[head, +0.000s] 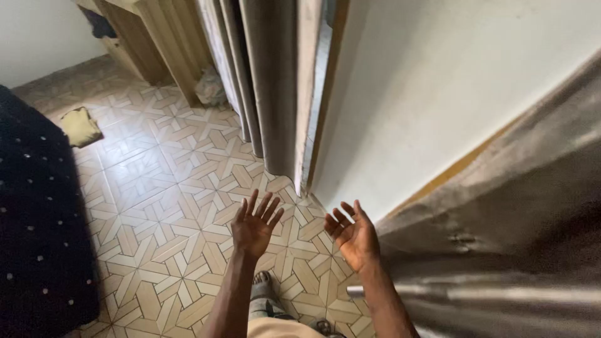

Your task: Preparing a mop bucket with water and assembling a mop handle to clean the floor.

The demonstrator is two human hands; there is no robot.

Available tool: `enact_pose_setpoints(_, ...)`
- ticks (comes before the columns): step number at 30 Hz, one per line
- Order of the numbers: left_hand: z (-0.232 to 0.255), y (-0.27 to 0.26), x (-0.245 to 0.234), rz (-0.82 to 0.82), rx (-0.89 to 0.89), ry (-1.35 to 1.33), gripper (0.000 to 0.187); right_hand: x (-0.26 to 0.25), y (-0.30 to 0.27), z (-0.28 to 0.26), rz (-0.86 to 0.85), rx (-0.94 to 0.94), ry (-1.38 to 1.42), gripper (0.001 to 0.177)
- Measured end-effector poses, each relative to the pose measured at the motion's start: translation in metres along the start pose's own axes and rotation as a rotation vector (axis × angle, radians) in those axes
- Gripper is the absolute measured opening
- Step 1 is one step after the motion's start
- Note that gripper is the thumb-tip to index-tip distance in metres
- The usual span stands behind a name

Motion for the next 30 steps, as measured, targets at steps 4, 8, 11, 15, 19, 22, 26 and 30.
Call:
enact_pose_setpoints(4, 0.016, 0.018, 0.008, -0.031, 0.041, 0.009, 0.068, 0.025, 0.030, 0.018, -0.016, 0.066, -0.028, 0.044)
enact_pose_setpoints(8, 0.027, 0.053, 0.020, -0.052, -0.060, 0.082, 0.068, 0.046, 0.070, 0.027, -0.009, 0.087, -0.087, 0.042)
enact_pose_setpoints(11, 0.043, 0.093, 0.022, -0.093, -0.122, 0.074, 0.067, 0.063, 0.113, 0.027, -0.017, 0.071, -0.164, 0.042)
enact_pose_setpoints(15, 0.079, 0.163, 0.028, -0.165, -0.183, 0.079, 0.068, 0.100, 0.184, 0.017, -0.017, -0.006, -0.355, 0.061)
enact_pose_setpoints(19, 0.114, 0.224, 0.042, -0.209, -0.247, 0.119, 0.069, 0.139, 0.272, -0.021, 0.078, -0.116, -0.622, 0.093)
enact_pose_setpoints(22, 0.135, 0.253, 0.055, -0.213, -0.304, 0.153, 0.070, 0.169, 0.339, -0.059, 0.154, -0.208, -1.054, 0.135)
enact_pose_setpoints(26, 0.175, 0.280, 0.083, -0.184, -0.258, 0.161, 0.063, 0.196, 0.442, -0.081, 0.112, -0.235, -1.276, 0.146)
enact_pose_setpoints(30, 0.184, 0.325, 0.037, -0.143, -0.292, 0.363, 0.041, 0.262, 0.497, -0.028, -0.024, -0.196, -1.265, 0.135)
Point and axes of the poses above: each hand's wrist, its own y-axis towards the middle knuckle, its own x-axis out of the palm, z = x × y, the point moved 7 cm from there along y, towards the middle knuckle, and after that the axes turned 14 degrees about -z, right-handed, at the moved point
